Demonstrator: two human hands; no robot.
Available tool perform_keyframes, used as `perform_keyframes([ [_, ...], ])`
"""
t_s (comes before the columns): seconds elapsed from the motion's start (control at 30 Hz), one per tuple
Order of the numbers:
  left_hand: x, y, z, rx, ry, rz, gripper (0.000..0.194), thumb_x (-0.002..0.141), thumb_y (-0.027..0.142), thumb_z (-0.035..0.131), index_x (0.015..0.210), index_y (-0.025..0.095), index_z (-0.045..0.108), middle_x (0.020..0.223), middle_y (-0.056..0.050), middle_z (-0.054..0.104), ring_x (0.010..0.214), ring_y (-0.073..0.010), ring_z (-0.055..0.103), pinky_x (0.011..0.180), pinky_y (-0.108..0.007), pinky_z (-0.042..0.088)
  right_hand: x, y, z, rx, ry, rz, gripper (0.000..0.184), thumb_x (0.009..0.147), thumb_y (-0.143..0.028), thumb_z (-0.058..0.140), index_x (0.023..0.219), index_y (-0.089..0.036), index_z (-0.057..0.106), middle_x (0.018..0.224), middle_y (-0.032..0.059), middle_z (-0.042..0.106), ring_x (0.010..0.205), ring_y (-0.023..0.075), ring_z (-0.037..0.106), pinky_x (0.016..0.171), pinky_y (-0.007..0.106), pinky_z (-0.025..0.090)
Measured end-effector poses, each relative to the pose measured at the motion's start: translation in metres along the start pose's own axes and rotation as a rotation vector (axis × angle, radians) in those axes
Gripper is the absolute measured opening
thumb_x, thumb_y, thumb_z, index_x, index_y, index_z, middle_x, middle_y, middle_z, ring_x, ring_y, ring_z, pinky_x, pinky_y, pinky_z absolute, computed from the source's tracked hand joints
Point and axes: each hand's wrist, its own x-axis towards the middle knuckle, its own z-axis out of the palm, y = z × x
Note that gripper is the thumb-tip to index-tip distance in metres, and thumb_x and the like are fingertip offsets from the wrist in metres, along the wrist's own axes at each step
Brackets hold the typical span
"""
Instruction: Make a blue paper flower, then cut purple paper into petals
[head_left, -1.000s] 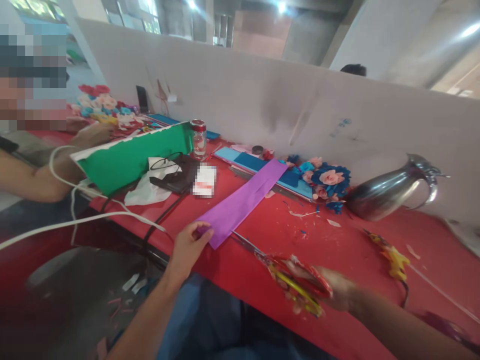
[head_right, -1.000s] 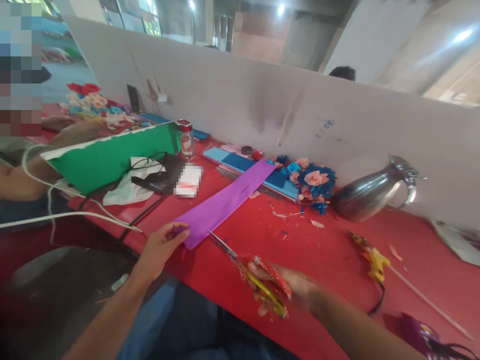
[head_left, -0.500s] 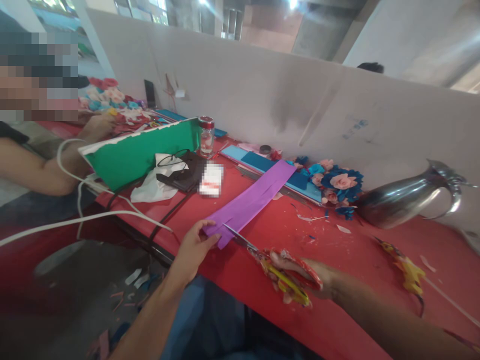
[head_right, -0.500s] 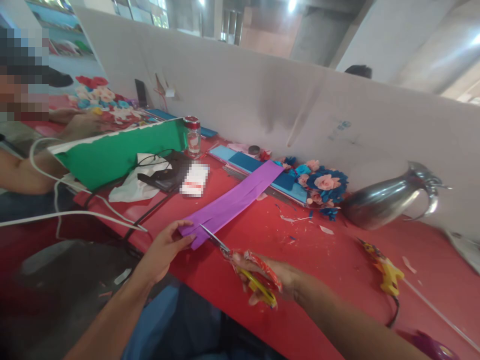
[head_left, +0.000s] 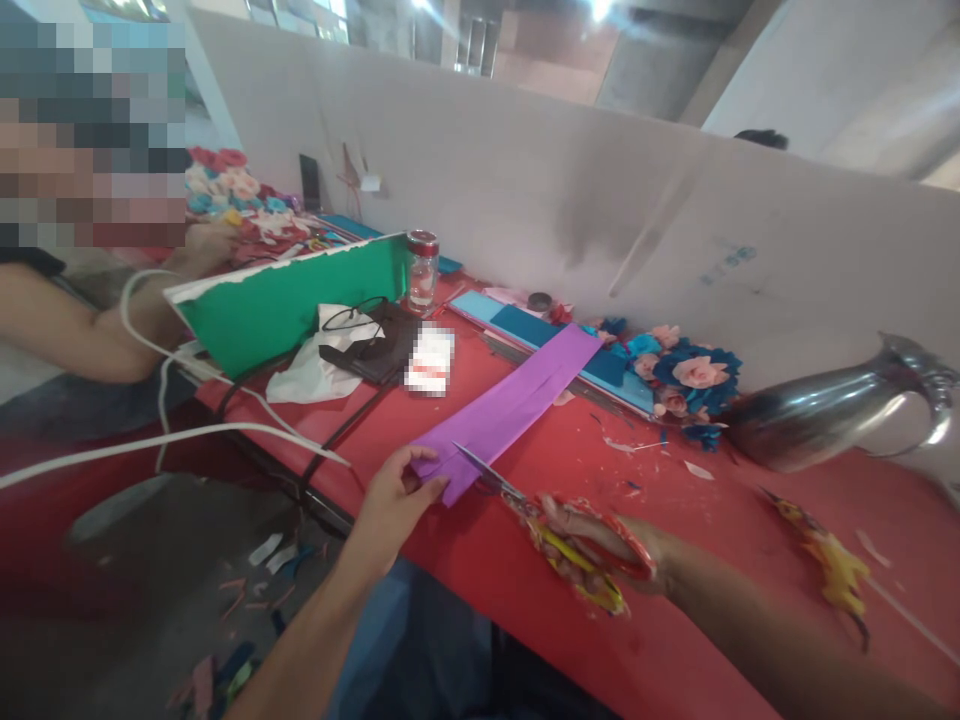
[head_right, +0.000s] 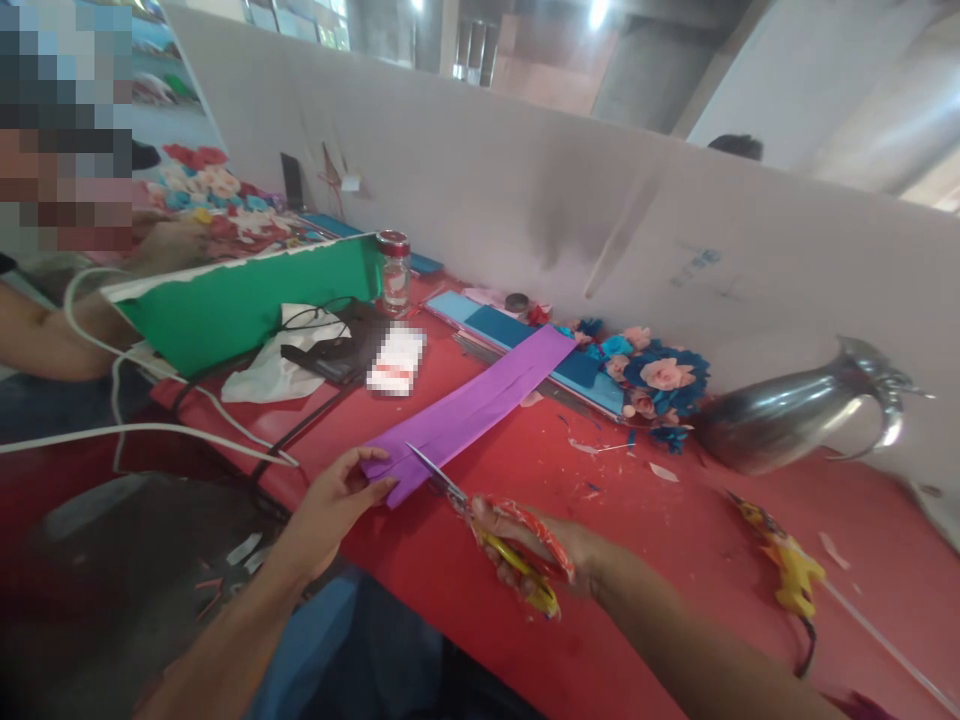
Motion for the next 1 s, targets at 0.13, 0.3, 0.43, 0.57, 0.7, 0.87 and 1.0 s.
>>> perform_keyframes([
  [0.13, -0.001, 0.001, 0.000, -0.022, -0.009, -0.008, 0.047, 0.057, 0.035, 0.079, 0.095, 0.018, 0.058, 0.083, -0.002, 0.065, 0.078, -0.0200, 0.063, 0.068, -0.033, 0.051, -0.001, -0.003, 0.004, -0.060, 0.017, -0.022, 0.050, 0.074, -0.071, 0.055, 0.076, -0.022, 0.044, 0.062, -0.0045, 0.042, 0.045, 0.0069, 0.040, 0.037, 0.017, 0.031],
  [0.3, -0.001, 0.003, -0.001, -0.035, -0.008, -0.024, 0.048, 0.057, 0.033, 0.079, 0.097, 0.018, 0.058, 0.078, 0.000, 0.064, 0.076, -0.0195, 0.063, 0.068, -0.033, 0.052, 0.001, -0.001, -0.001, -0.069, -0.018, -0.003, 0.052, 0.073, -0.072, 0.054, 0.075, -0.020, 0.046, 0.064, -0.0043, 0.044, 0.047, 0.0072, 0.042, 0.038, 0.017, 0.029],
  [0.43, -0.002, 0.002, -0.001, -0.029, -0.009, -0.024, 0.047, 0.059, 0.034, 0.079, 0.098, 0.018, 0.058, 0.081, -0.001, 0.064, 0.076, -0.0187, 0.063, 0.070, -0.034, 0.051, 0.003, 0.002, -0.005, -0.020, -0.011, 0.048, 0.055, 0.073, -0.074, 0.053, 0.075, -0.019, 0.048, 0.066, -0.0036, 0.045, 0.047, 0.0058, 0.041, 0.038, 0.017, 0.026],
  [0.57, -0.001, 0.002, -0.001, -0.043, -0.003, -0.026, 0.047, 0.059, 0.033, 0.079, 0.098, 0.018, 0.059, 0.085, -0.002, 0.066, 0.081, -0.0201, 0.063, 0.073, -0.034, 0.050, 0.001, 0.001, -0.003, -0.016, 0.013, 0.036, 0.055, 0.072, -0.073, 0.056, 0.074, -0.019, 0.047, 0.065, -0.0034, 0.044, 0.049, 0.0068, 0.040, 0.038, 0.016, 0.025],
  [0.7, 0.000, 0.000, -0.003, -0.043, -0.008, -0.032, 0.048, 0.059, 0.033, 0.079, 0.099, 0.017, 0.058, 0.087, -0.002, 0.066, 0.083, -0.0201, 0.063, 0.073, -0.033, 0.050, -0.001, -0.002, 0.000, -0.102, 0.017, -0.015, 0.057, 0.072, -0.076, 0.052, 0.077, -0.019, 0.049, 0.063, -0.0040, 0.043, 0.047, 0.0074, 0.040, 0.037, 0.017, 0.031],
  [0.87, -0.001, -0.003, -0.003, -0.029, -0.002, -0.009, 0.046, 0.060, 0.032, 0.078, 0.099, 0.018, 0.058, 0.090, -0.002, 0.066, 0.083, -0.0189, 0.062, 0.073, -0.031, 0.050, -0.003, -0.007, 0.006, -0.199, 0.011, -0.048, 0.053, 0.078, -0.074, 0.045, 0.075, -0.021, 0.044, 0.056, -0.0061, 0.039, 0.040, 0.0063, 0.037, 0.035, 0.017, 0.032],
  [1.0, -0.001, -0.001, -0.002, -0.028, 0.003, -0.024, 0.045, 0.060, 0.031, 0.078, 0.099, 0.018, 0.058, 0.082, 0.000, 0.065, 0.077, -0.0170, 0.062, 0.069, -0.030, 0.049, -0.003, -0.007, 0.009, -0.243, 0.096, -0.032, 0.048, 0.077, -0.068, 0.053, 0.080, -0.021, 0.050, 0.059, -0.0042, 0.043, 0.041, 0.0066, 0.038, 0.036, 0.018, 0.031],
])
